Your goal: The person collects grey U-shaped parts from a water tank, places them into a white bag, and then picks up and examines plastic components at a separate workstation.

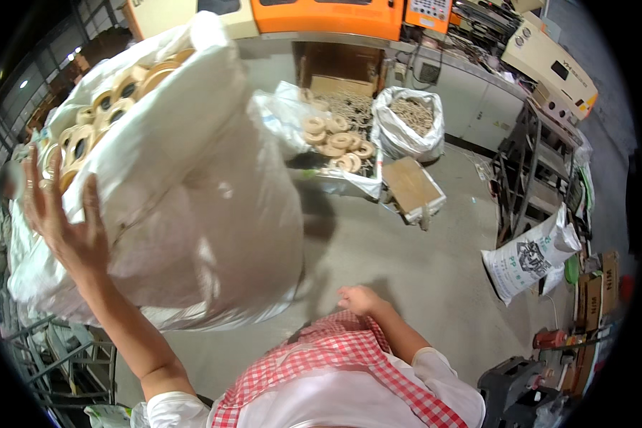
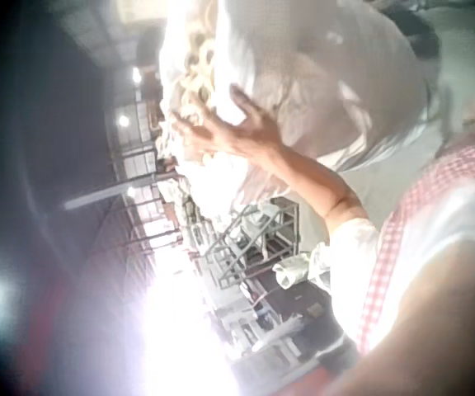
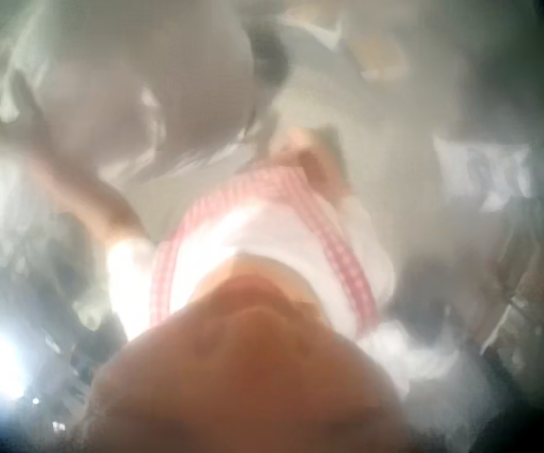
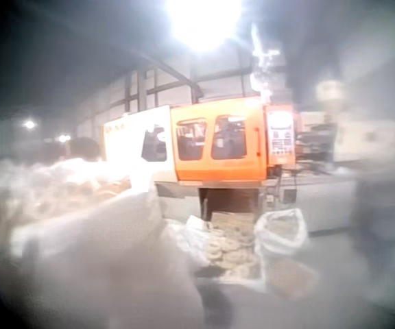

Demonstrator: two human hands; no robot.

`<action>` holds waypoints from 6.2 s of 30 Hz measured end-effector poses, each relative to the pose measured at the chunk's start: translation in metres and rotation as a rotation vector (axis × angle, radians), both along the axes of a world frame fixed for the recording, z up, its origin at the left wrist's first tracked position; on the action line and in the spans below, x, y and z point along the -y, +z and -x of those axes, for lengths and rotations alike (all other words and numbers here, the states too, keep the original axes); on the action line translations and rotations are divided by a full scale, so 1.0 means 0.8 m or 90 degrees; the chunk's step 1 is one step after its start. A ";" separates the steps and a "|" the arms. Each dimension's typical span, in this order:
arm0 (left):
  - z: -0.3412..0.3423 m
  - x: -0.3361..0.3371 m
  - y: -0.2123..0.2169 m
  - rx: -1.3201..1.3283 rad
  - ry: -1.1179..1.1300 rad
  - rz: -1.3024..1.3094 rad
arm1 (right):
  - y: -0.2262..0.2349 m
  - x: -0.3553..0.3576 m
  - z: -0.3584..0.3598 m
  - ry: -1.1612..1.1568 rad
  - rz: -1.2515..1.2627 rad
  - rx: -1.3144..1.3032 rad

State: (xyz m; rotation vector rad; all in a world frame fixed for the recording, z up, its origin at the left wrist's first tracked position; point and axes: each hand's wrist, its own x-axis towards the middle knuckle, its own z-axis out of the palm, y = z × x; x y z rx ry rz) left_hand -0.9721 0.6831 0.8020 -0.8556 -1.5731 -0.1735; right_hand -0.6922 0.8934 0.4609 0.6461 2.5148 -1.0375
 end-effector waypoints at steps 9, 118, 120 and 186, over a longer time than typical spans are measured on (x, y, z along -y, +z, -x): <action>0.029 -0.187 -0.046 0.330 0.149 0.002 | -0.092 -0.176 -0.098 -0.221 -0.048 -0.024; 0.222 -1.103 -0.934 0.671 -0.356 -1.308 | -0.640 -0.998 0.730 0.570 0.073 -0.079; 0.219 -1.105 -0.934 0.682 -0.338 -1.297 | -0.693 -0.957 0.756 0.706 -0.146 -0.082; 0.150 -1.142 -0.990 1.130 -0.263 -0.586 | -0.544 -1.100 0.574 0.086 0.583 0.192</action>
